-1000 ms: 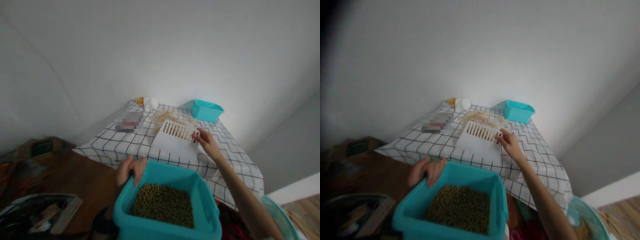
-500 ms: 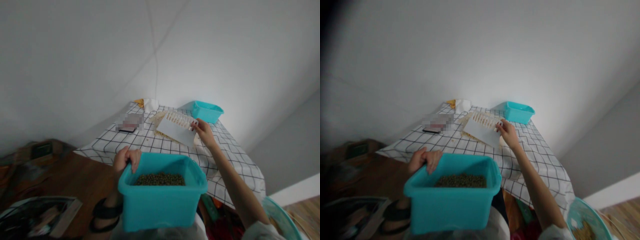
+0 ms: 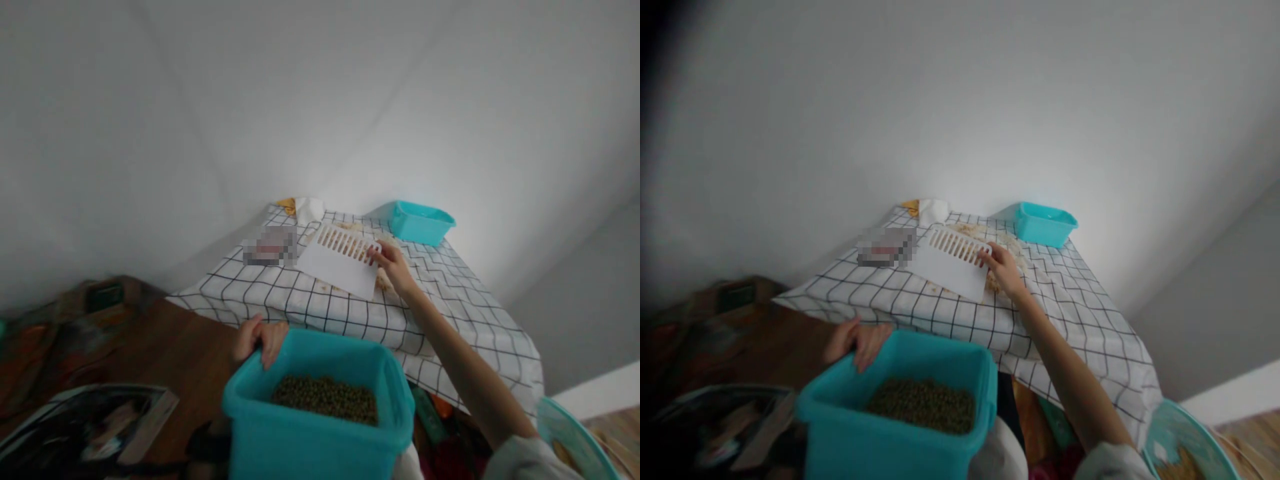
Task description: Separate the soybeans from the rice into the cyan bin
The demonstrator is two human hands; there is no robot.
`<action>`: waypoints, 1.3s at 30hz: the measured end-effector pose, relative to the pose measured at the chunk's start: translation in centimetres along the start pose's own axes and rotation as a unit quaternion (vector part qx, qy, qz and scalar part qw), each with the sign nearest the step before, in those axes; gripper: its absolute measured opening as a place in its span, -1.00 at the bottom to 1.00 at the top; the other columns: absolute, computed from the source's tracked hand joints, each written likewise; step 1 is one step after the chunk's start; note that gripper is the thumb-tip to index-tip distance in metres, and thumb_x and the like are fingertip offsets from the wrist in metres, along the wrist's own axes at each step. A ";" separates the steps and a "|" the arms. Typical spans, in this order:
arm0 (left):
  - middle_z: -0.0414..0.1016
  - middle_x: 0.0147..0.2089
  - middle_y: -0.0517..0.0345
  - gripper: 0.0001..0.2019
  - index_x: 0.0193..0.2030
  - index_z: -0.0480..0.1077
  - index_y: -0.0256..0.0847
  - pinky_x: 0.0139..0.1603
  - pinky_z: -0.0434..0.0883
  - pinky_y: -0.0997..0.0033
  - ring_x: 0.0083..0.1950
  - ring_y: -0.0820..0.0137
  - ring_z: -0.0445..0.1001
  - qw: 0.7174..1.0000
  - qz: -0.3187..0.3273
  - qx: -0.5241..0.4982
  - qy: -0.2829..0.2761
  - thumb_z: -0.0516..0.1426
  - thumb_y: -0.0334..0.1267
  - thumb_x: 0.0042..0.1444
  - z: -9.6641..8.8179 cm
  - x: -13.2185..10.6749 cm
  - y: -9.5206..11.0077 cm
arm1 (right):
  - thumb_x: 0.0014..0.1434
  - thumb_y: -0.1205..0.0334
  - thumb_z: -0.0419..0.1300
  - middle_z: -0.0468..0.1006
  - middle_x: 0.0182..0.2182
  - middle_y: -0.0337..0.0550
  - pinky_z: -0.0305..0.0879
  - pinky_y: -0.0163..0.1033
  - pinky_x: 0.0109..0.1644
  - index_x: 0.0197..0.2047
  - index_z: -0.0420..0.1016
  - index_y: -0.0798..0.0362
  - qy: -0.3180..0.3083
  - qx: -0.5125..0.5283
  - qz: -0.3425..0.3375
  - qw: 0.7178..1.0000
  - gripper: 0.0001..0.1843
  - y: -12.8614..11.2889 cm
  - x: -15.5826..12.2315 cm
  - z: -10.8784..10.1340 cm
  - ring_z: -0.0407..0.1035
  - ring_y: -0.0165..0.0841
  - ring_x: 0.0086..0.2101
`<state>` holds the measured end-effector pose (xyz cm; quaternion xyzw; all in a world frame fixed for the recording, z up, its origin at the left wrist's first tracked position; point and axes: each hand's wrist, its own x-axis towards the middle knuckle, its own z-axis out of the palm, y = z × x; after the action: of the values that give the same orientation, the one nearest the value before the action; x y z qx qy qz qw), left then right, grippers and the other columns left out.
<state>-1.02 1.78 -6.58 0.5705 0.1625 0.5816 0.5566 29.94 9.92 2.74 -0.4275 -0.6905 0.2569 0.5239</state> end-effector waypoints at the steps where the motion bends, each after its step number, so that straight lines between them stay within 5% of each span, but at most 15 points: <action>1: 0.11 -0.88 0.12 -0.24 -0.85 0.16 -0.10 -0.44 0.34 0.16 -0.77 0.37 0.13 1.000 -0.001 -0.001 -0.006 -0.07 0.08 0.43 0.1 0.0 -0.4 | 0.17 -0.15 0.27 0.44 -0.49 -0.22 0.27 -0.22 -0.31 -0.41 0.41 -0.03 -0.001 0.005 0.005 1.000 -0.63 0.0 0.0 0.1 0.32 -0.31 -0.42; 8: 0.18 -0.81 0.21 -0.27 -0.78 0.23 -0.15 -0.47 0.33 0.32 -0.68 0.43 0.23 0.999 0.024 -0.033 -0.024 0.00 0.10 0.44 -0.1 1.3 -1.9 | 0.12 -0.17 0.25 0.40 -0.48 -0.21 0.28 -0.23 -0.32 -0.42 0.32 -0.04 0.034 0.039 0.034 0.998 -0.61 0.1 0.0 -0.4 0.32 -0.30 -0.40; 13: 0.54 -0.37 0.20 -0.63 -0.28 0.50 -0.25 -0.30 0.56 0.36 -0.42 0.43 0.49 0.996 0.022 -0.067 -0.045 0.13 -0.01 0.44 -2.3 0.8 -3.0 | 0.11 -0.18 0.22 0.38 -0.45 -0.23 0.27 -0.25 -0.33 -0.36 0.29 -0.05 0.087 0.055 0.047 0.994 -0.62 0.6 0.2 -1.1 0.32 -0.30 -0.39; 18: 0.60 -0.03 0.02 -0.74 0.01 0.51 -0.22 -0.14 0.63 0.26 -0.17 0.31 0.59 0.994 0.047 -0.094 -0.006 0.15 -0.07 0.44 -2.7 0.3 -6.1 | 0.10 -0.15 0.24 0.33 -0.50 -0.25 0.23 -0.26 -0.36 -0.41 0.27 -0.05 0.104 0.065 0.051 0.991 -0.62 0.8 0.3 -1.2 0.30 -0.30 -0.41; 23: 0.59 0.00 0.02 -0.74 0.03 0.51 -0.23 -0.13 0.63 0.25 -0.14 0.29 0.59 0.992 0.067 -0.107 0.001 0.16 -0.09 0.43 -2.9 0.5 -7.7 | 0.09 -0.12 0.29 0.30 -0.53 -0.27 0.18 -0.26 -0.38 -0.44 0.27 -0.05 0.091 0.087 0.045 0.991 -0.62 0.6 0.2 -1.0 0.25 -0.33 -0.45; 30: 0.58 0.03 -0.02 -0.74 0.09 0.49 -0.22 -0.11 0.64 0.21 -0.12 0.29 0.60 0.987 0.063 -0.129 -0.075 0.17 -0.10 0.43 -5.5 1.7 -6.9 | 0.09 -0.10 0.32 0.29 -0.55 -0.28 0.11 -0.25 -0.39 -0.49 0.26 -0.04 0.075 0.096 0.033 0.992 -0.60 0.5 0.0 -0.7 0.20 -0.33 -0.46; 39: 0.60 -0.04 0.02 -0.76 0.04 0.50 -0.23 -0.17 0.63 0.28 -0.19 0.34 0.59 0.981 0.069 -0.144 -0.113 0.16 -0.11 0.44 -5.7 1.8 -6.8 | 0.12 -0.15 0.32 0.29 -0.55 -0.27 0.06 -0.22 -0.35 -0.51 0.30 -0.04 0.070 0.075 0.011 0.995 -0.57 0.6 0.2 -1.1 0.19 -0.33 -0.46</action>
<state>-2.17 8.05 -12.94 0.5561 -0.0267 0.5681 0.6060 31.19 10.24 2.70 -0.4119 -0.6261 0.2828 0.5987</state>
